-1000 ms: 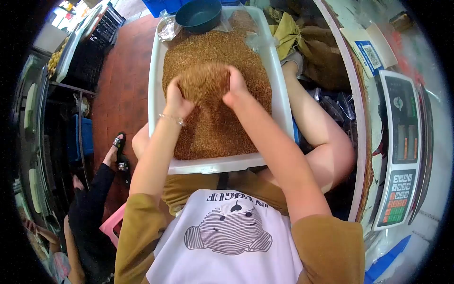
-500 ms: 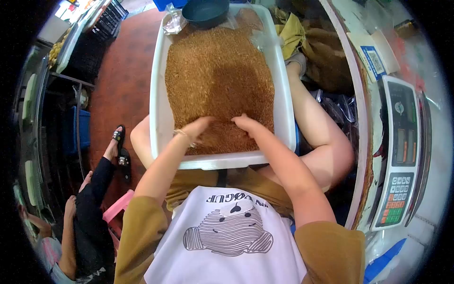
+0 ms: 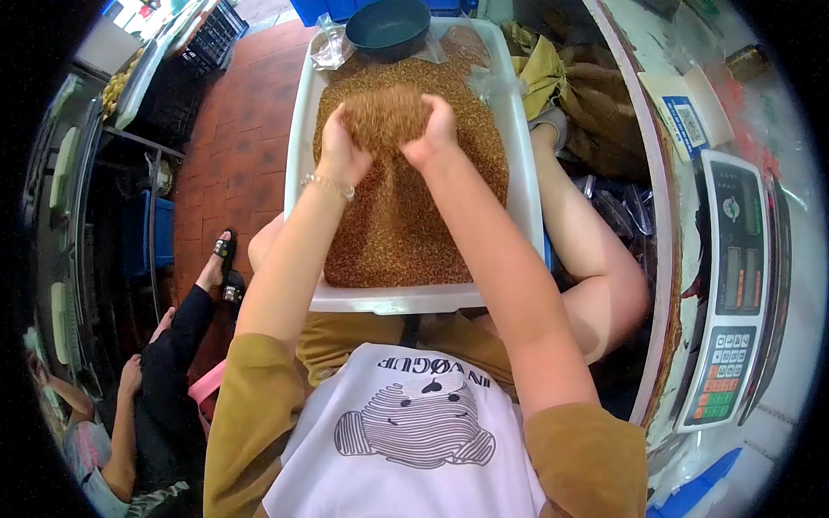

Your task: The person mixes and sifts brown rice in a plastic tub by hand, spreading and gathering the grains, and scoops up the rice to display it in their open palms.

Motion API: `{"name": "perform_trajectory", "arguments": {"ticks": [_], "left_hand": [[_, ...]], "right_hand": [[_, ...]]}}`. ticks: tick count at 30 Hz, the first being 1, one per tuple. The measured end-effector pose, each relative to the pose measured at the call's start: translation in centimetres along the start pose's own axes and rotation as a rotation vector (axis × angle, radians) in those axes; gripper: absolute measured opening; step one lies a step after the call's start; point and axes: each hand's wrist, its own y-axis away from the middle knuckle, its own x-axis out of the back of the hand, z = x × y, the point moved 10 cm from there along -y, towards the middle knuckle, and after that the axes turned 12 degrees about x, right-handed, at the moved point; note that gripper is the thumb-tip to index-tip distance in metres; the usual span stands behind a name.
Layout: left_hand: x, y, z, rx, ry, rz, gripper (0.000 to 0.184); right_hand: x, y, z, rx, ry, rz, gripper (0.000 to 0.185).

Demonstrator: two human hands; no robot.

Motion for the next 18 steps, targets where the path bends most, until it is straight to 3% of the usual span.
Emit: {"name": "perform_trajectory", "arguments": {"ticks": [2,5,7,9,10,12,13,14,16,18], "left_hand": [[0.5,0.2,1.2,-0.071,-0.145,0.112,0.046],[5.5,0.6,1.7,-0.203,-0.609,0.466,0.049],[8.9,0.5,0.8,-0.174,-1.057,0.529,0.052],[11.3,2.5,-1.8,-0.052,-1.400,0.634,0.056],[13.4,2.9,-3.9,0.017,-1.458,0.688,0.059],[17.3,4.2,-9.2,0.379,-1.321,0.763,0.062],[16.2,4.5,-10.0,0.466,-1.317,0.749,0.062],[14.9,5.1,-10.6,0.553,-1.310,0.734,0.062],[10.3,7.1,-12.6,0.604,-0.511,0.612,0.055],[9.2,5.0,-13.8,0.485,-0.105,0.479,0.050]], "right_hand": [[0.5,1.3,-1.4,-0.024,0.164,0.314,0.046],[5.3,0.9,-3.6,0.144,0.520,0.380,0.035],[8.9,2.4,-4.6,0.162,0.743,0.323,0.033],[15.5,3.0,-3.5,0.054,0.985,0.271,0.032],[17.7,5.1,-2.4,-0.040,1.072,0.371,0.036],[23.6,7.7,0.8,-0.214,1.398,0.461,0.050],[21.5,9.8,1.9,-0.317,1.597,0.430,0.057],[19.4,10.5,3.3,-0.454,1.564,0.349,0.061],[22.1,8.4,8.7,-0.435,0.988,0.428,0.059],[20.0,7.6,11.1,-0.370,0.589,0.474,0.056]]}}
